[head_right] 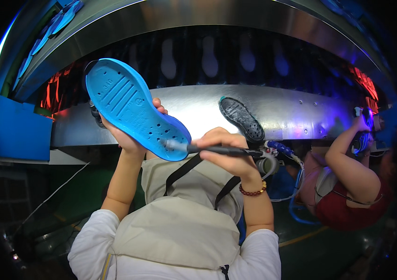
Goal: The person applies a liquid substance to the underside of blue shoe soles using a brush, then places them onto a conveyor belt.
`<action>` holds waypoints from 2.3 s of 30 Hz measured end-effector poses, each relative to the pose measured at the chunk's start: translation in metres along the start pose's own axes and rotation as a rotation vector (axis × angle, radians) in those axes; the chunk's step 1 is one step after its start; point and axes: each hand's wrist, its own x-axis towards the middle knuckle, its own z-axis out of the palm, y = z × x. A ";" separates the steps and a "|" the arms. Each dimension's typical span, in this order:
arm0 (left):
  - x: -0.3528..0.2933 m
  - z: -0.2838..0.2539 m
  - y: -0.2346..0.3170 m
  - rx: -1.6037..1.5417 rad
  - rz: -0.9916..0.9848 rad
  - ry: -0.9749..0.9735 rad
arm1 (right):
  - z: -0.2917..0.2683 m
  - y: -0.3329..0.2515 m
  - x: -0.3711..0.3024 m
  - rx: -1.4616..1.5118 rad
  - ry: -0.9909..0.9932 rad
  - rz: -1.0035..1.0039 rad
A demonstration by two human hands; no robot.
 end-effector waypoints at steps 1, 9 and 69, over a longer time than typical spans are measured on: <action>0.001 0.001 -0.001 0.043 0.005 0.032 | 0.002 0.002 0.001 -0.030 -0.022 -0.001; 0.004 0.007 0.001 0.093 -0.054 0.043 | -0.002 0.020 -0.004 0.395 -0.063 0.130; 0.003 -0.037 -0.016 -0.279 -0.415 0.012 | -0.006 -0.016 0.010 -0.206 -0.016 -0.087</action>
